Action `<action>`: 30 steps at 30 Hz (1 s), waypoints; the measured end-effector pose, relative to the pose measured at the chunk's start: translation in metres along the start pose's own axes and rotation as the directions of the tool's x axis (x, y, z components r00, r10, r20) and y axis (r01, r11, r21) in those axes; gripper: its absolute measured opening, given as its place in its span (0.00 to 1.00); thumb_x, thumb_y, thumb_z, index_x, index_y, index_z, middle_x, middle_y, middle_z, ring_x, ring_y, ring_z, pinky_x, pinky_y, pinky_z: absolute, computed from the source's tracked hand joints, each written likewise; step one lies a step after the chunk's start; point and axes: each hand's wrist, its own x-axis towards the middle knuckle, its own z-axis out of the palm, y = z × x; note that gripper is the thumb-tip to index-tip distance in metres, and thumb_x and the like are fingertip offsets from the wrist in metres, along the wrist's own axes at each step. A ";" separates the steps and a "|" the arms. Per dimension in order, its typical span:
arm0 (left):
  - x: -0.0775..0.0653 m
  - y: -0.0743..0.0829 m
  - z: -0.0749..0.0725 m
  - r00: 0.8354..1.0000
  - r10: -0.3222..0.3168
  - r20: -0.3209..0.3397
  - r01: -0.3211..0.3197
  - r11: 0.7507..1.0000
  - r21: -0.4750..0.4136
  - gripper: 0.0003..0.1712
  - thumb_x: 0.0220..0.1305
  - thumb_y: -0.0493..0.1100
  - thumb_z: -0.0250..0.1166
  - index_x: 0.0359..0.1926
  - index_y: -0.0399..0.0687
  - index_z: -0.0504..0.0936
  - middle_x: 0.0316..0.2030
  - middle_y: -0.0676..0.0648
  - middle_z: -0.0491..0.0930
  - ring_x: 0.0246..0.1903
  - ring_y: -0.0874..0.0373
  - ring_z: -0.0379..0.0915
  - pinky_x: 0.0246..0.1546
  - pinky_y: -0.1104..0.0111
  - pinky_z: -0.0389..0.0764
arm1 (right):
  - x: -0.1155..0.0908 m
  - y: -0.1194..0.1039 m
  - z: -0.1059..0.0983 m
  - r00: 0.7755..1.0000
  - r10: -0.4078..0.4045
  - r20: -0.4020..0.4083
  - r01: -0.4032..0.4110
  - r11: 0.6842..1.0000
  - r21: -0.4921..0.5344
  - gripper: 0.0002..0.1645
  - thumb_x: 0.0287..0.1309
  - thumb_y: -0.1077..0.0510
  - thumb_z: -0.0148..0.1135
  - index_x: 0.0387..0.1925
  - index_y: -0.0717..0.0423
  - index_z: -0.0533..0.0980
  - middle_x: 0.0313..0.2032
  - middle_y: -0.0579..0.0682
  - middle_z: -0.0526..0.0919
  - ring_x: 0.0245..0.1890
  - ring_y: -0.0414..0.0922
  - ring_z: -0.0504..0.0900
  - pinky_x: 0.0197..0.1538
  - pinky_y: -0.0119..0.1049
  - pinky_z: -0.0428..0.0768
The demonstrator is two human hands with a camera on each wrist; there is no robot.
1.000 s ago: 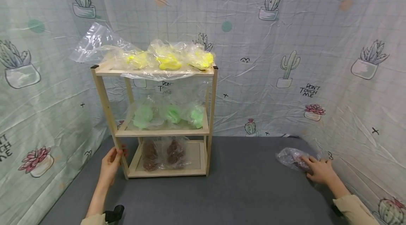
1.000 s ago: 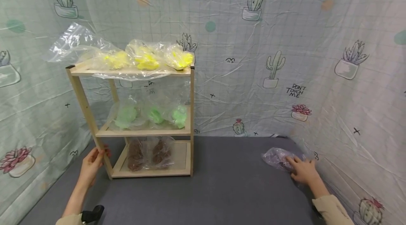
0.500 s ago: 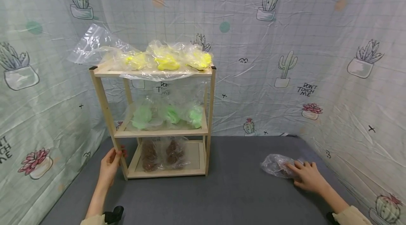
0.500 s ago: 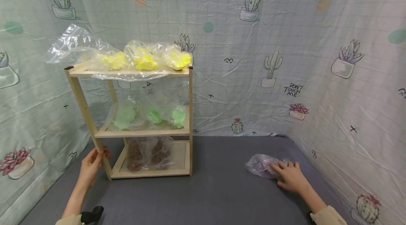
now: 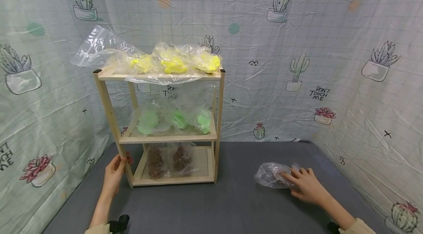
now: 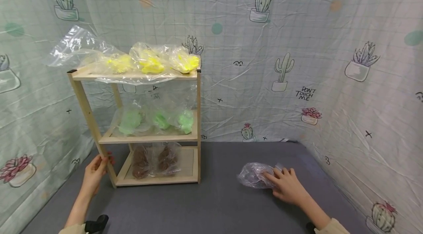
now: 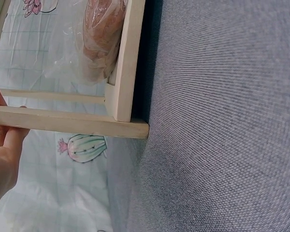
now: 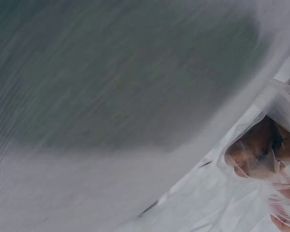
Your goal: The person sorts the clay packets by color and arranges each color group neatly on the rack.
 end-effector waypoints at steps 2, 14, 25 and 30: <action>0.000 -0.001 0.000 1.000 -0.004 -0.003 0.004 1.000 -0.001 0.12 0.65 0.40 0.48 0.46 0.48 0.74 0.31 0.65 0.79 0.33 0.74 0.76 0.32 0.81 0.73 | 0.007 -0.008 -0.001 1.000 -0.011 -0.018 0.011 1.000 0.024 0.31 0.42 0.45 0.65 0.52 0.44 0.72 0.30 0.41 0.65 0.25 0.38 0.52 0.32 0.36 0.50; 0.001 -0.004 0.000 1.000 -0.005 -0.012 0.004 1.000 -0.019 0.13 0.65 0.39 0.48 0.48 0.42 0.73 0.31 0.64 0.79 0.33 0.73 0.77 0.33 0.81 0.73 | 0.049 -0.060 -0.011 0.987 -0.004 -0.162 0.013 0.998 0.055 0.28 0.62 0.41 0.29 0.51 0.41 0.73 0.28 0.42 0.64 0.27 0.38 0.52 0.34 0.35 0.48; 0.000 -0.005 0.002 0.999 0.029 -0.019 -0.030 0.998 -0.062 0.12 0.65 0.39 0.48 0.44 0.54 0.75 0.31 0.63 0.80 0.32 0.73 0.77 0.33 0.81 0.74 | 0.089 -0.111 -0.019 0.953 0.026 -0.301 -0.007 0.998 0.065 0.27 0.61 0.43 0.31 0.48 0.43 0.75 0.28 0.45 0.67 0.24 0.40 0.57 0.33 0.34 0.50; 0.001 -0.003 0.002 0.999 -0.018 -0.045 0.018 1.000 -0.004 0.11 0.65 0.40 0.48 0.45 0.47 0.74 0.30 0.64 0.79 0.32 0.74 0.77 0.32 0.82 0.74 | 0.109 -0.133 -0.023 0.941 0.030 -0.336 0.003 0.995 0.097 0.25 0.56 0.46 0.39 0.50 0.44 0.74 0.27 0.45 0.67 0.24 0.40 0.59 0.33 0.34 0.51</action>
